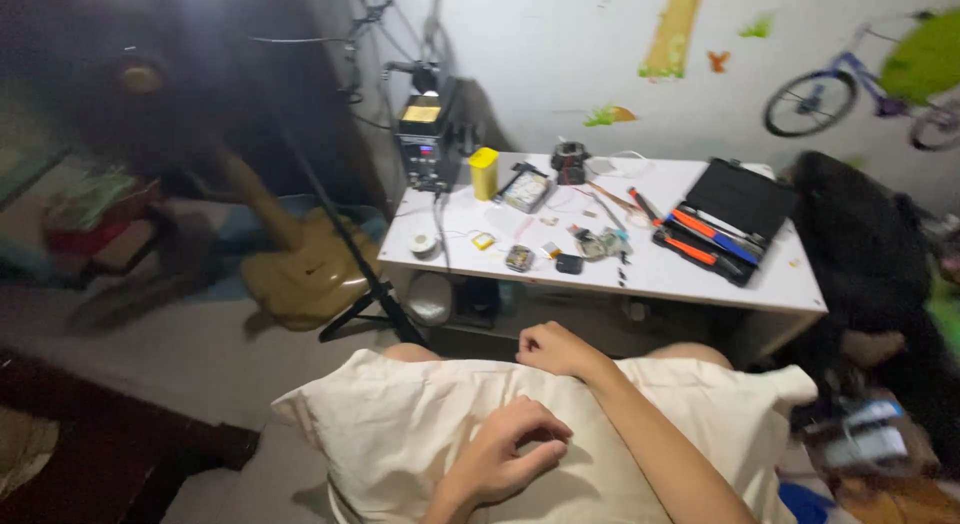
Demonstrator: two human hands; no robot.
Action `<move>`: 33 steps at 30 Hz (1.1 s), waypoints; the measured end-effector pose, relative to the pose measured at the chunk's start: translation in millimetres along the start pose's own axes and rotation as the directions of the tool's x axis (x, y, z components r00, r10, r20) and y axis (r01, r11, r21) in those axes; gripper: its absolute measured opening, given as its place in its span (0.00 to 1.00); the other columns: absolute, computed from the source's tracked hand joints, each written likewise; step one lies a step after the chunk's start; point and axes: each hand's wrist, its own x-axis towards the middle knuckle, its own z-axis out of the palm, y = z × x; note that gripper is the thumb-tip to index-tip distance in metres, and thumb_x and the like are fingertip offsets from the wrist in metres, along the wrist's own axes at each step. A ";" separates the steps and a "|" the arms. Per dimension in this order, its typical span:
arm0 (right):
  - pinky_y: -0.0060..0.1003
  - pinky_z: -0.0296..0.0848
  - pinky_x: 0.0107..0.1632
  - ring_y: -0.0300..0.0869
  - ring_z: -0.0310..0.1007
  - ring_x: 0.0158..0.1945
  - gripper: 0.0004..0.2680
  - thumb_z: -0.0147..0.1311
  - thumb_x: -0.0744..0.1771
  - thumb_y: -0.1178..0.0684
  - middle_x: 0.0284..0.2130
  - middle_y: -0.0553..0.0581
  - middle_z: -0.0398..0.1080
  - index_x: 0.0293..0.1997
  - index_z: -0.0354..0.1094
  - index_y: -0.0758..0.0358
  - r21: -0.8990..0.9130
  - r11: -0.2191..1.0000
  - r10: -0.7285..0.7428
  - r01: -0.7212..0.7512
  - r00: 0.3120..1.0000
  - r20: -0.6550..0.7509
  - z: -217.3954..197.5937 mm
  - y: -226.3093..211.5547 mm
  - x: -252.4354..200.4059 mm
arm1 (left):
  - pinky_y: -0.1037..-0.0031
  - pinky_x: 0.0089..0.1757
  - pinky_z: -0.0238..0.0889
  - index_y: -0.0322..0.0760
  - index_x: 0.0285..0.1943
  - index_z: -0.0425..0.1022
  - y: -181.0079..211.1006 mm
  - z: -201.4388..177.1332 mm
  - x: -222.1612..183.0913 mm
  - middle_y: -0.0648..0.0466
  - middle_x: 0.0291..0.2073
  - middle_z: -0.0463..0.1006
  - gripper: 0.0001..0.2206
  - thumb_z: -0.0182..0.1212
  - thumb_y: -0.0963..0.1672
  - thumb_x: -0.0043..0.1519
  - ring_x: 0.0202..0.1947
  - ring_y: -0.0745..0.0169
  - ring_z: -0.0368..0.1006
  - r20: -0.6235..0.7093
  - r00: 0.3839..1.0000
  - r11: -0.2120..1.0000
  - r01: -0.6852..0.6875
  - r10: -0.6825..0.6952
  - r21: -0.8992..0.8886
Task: Connecting components of a smartwatch and testing the touch screen functionality.
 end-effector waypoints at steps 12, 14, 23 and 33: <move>0.34 0.77 0.35 0.39 0.73 0.25 0.07 0.65 0.65 0.52 0.24 0.52 0.83 0.35 0.85 0.65 0.076 0.996 -0.046 0.051 0.997 -0.060 -6.5 -19.5 -3.2 | 0.70 0.46 0.68 0.36 0.53 0.85 -7.0 -4.1 0.0 0.52 0.43 0.85 0.08 0.68 0.43 0.68 0.43 0.57 0.76 0.039 0.996 0.997 -0.080 0.080 -0.008; 0.33 0.77 0.35 0.38 0.72 0.25 0.06 0.66 0.65 0.53 0.24 0.52 0.83 0.35 0.85 0.65 0.126 0.990 -0.058 0.070 0.994 -0.093 -10.2 -33.1 -9.9 | 0.70 0.46 0.68 0.36 0.54 0.85 -5.5 -5.8 -0.6 0.52 0.44 0.85 0.08 0.68 0.43 0.68 0.44 0.57 0.76 0.052 0.995 0.996 -0.085 0.086 -0.006; 0.30 0.72 0.30 0.34 0.69 0.22 0.05 0.66 0.66 0.56 0.21 0.49 0.81 0.33 0.84 0.66 0.267 0.909 -0.252 0.321 0.931 -0.263 -21.2 -61.8 -29.5 | 0.70 0.48 0.70 0.36 0.52 0.86 -4.3 -10.8 4.1 0.53 0.44 0.85 0.09 0.67 0.44 0.67 0.47 0.57 0.77 0.085 0.995 0.999 -0.052 0.052 -0.007; 0.30 0.69 0.30 0.35 0.68 0.25 0.01 0.67 0.65 0.62 0.27 0.51 0.81 0.35 0.82 0.67 0.206 0.849 -0.376 0.487 0.830 -0.412 -33.5 -67.1 -31.4 | 0.69 0.54 0.71 0.35 0.51 0.87 -26.5 -18.5 16.9 0.52 0.45 0.88 0.09 0.69 0.43 0.66 0.50 0.56 0.79 0.113 0.993 0.997 -0.034 0.041 -0.067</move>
